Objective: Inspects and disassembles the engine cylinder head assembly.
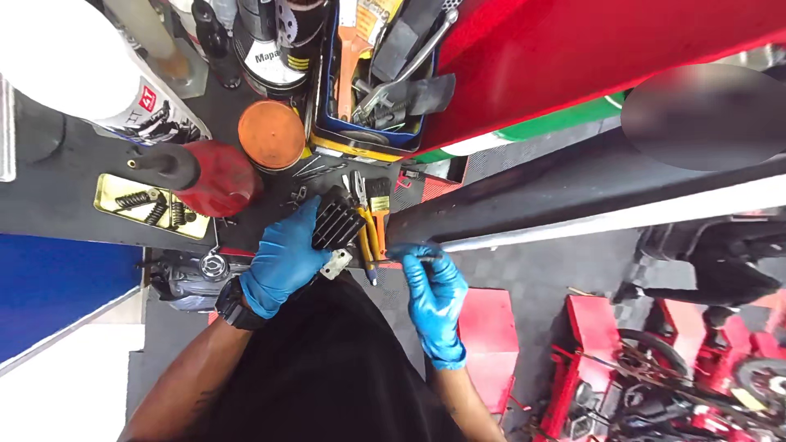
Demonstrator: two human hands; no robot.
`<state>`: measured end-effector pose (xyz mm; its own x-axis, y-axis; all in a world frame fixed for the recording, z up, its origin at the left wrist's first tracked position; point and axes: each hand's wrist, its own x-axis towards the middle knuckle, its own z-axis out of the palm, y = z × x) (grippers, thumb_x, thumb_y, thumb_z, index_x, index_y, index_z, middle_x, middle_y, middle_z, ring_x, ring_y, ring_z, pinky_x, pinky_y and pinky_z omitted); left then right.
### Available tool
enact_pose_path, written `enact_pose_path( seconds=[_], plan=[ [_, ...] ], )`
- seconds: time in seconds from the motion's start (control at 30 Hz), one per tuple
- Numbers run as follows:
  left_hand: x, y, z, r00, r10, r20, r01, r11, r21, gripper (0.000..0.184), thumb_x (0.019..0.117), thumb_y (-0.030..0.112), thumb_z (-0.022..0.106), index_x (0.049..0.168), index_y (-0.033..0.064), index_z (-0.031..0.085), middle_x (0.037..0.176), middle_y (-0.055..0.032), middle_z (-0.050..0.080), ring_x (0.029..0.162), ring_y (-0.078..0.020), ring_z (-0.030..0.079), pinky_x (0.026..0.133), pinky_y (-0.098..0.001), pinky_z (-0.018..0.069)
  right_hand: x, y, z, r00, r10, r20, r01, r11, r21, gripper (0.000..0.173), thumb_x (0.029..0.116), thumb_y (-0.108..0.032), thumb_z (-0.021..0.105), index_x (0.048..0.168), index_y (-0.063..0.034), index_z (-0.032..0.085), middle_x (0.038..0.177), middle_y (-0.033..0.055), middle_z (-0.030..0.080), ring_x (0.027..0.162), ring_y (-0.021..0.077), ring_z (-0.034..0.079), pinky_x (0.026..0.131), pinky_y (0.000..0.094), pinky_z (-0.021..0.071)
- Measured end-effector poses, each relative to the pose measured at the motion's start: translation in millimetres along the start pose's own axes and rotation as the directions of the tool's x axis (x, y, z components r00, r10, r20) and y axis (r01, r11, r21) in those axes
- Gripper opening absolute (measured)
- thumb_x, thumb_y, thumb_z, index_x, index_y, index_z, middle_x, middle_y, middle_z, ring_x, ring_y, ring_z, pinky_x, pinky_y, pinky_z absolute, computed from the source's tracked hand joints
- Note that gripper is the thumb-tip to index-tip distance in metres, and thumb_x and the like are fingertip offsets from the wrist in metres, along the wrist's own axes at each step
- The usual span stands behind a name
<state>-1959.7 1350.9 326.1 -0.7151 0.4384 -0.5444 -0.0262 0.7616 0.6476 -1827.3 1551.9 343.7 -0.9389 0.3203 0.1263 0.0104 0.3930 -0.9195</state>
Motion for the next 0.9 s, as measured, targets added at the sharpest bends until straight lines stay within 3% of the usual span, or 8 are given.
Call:
enact_pose_path(
  seconds=[0.13, 0.33, 0.53, 0.63, 0.73, 0.77, 0.83, 0.9],
  plan=[
    [1, -6, 3, 1.000, 0.023, -0.018, -0.023, 1.000, -0.005, 0.091, 0.0742, 0.032, 0.086, 0.155, 0.0185, 0.045, 0.125, -0.0122, 0.070, 0.117, -0.0303, 0.067, 0.100, -0.0596, 0.0511, 14, 32, -3, 0.970, 0.218, 0.112, -0.238, 0.945, 0.223, 0.021, 0.1061, -0.005, 0.042, 0.104, 0.0029, 0.061, 0.096, 0.0110, 0.074, 0.087, 0.0220, 0.074, 0.081, 0.0407, 0.0636],
    [1, -11, 6, 0.998, 0.045, -0.054, -0.048, 0.997, -0.064, 0.087, 0.0713, 0.029, 0.087, 0.150, 0.0202, 0.051, 0.128, -0.0046, 0.070, 0.120, -0.0173, 0.066, 0.105, -0.0496, 0.0529, 18, 75, 19, 0.911, 0.279, 0.304, -0.363, 0.893, 0.266, 0.023, 0.1062, -0.012, 0.048, 0.107, -0.0017, 0.068, 0.078, -0.0003, 0.064, 0.067, 0.0081, 0.060, 0.063, 0.0260, 0.0535],
    [-29, -3, 14, 0.972, 0.011, -0.233, 0.035, 0.980, 0.194, 0.087, 0.0827, 0.050, 0.078, 0.155, 0.0147, 0.045, 0.133, -0.0127, 0.067, 0.121, -0.0273, 0.066, 0.105, -0.0551, 0.0509, 23, 85, 21, 0.872, 0.294, 0.391, -0.382, 0.909, 0.168, 0.020, 0.0979, -0.023, 0.067, 0.107, -0.0072, 0.074, 0.101, 0.0025, 0.072, 0.092, 0.0071, 0.067, 0.086, 0.0295, 0.0563],
    [-61, -7, 24, 0.862, 0.182, -0.473, -0.124, 0.981, 0.152, 0.077, 0.0902, 0.042, 0.075, 0.150, 0.0025, 0.047, 0.145, -0.0166, 0.058, 0.134, -0.0237, 0.057, 0.114, -0.0445, 0.0469, 26, 90, 22, 0.847, 0.290, 0.446, -0.392, 0.907, 0.154, 0.023, 0.0940, -0.028, 0.072, 0.105, -0.0084, 0.075, 0.098, 0.0028, 0.073, 0.092, 0.0088, 0.067, 0.087, 0.0329, 0.0558],
    [-101, -2, 40, 0.679, 0.333, -0.654, -0.387, 0.920, 0.067, 0.033, 0.0920, 0.014, 0.072, 0.119, -0.0034, 0.066, 0.118, -0.0128, 0.071, 0.110, -0.0196, 0.070, 0.097, -0.0378, 0.0590, 30, 90, 21, 0.826, 0.280, 0.489, -0.399, 0.904, 0.155, 0.022, 0.0931, -0.028, 0.073, 0.103, -0.0086, 0.076, 0.097, 0.0023, 0.074, 0.090, 0.0085, 0.068, 0.087, 0.0331, 0.0556],
    [-112, -1, 48, 0.693, 0.339, -0.636, -0.433, 0.902, 0.009, 0.020, 0.0928, 0.010, 0.070, 0.111, 0.0018, 0.069, 0.111, -0.0074, 0.074, 0.103, -0.0170, 0.072, 0.091, -0.0360, 0.0613, 32, 91, 21, 0.818, 0.280, 0.503, -0.403, 0.902, 0.153, 0.021, 0.0931, -0.028, 0.073, 0.102, -0.0090, 0.076, 0.096, 0.0018, 0.074, 0.088, 0.0076, 0.067, 0.086, 0.0323, 0.0557],
    [-127, -6, 70, 0.823, 0.299, -0.482, -0.410, 0.901, -0.141, 0.015, 0.0945, 0.010, 0.069, 0.108, 0.0043, 0.072, 0.108, -0.0058, 0.076, 0.100, -0.0172, 0.073, 0.089, -0.0367, 0.0625, 36, 92, 23, 0.800, 0.285, 0.528, -0.414, 0.899, 0.142, 0.019, 0.0925, -0.028, 0.074, 0.099, -0.0103, 0.077, 0.093, 0.0007, 0.073, 0.086, 0.0066, 0.066, 0.083, 0.0318, 0.0543],
    [-128, -13, 94, 0.953, 0.158, -0.257, -0.226, 0.938, -0.261, 0.031, 0.0937, 0.010, 0.070, 0.121, -0.0034, 0.067, 0.116, -0.0109, 0.074, 0.107, -0.0188, 0.072, 0.096, -0.0378, 0.0603, 39, 92, 23, 0.791, 0.277, 0.546, -0.403, 0.907, 0.124, 0.019, 0.0921, -0.029, 0.074, 0.096, -0.0112, 0.077, 0.091, 0.0002, 0.072, 0.085, 0.0068, 0.065, 0.082, 0.0323, 0.0528]
  ],
)
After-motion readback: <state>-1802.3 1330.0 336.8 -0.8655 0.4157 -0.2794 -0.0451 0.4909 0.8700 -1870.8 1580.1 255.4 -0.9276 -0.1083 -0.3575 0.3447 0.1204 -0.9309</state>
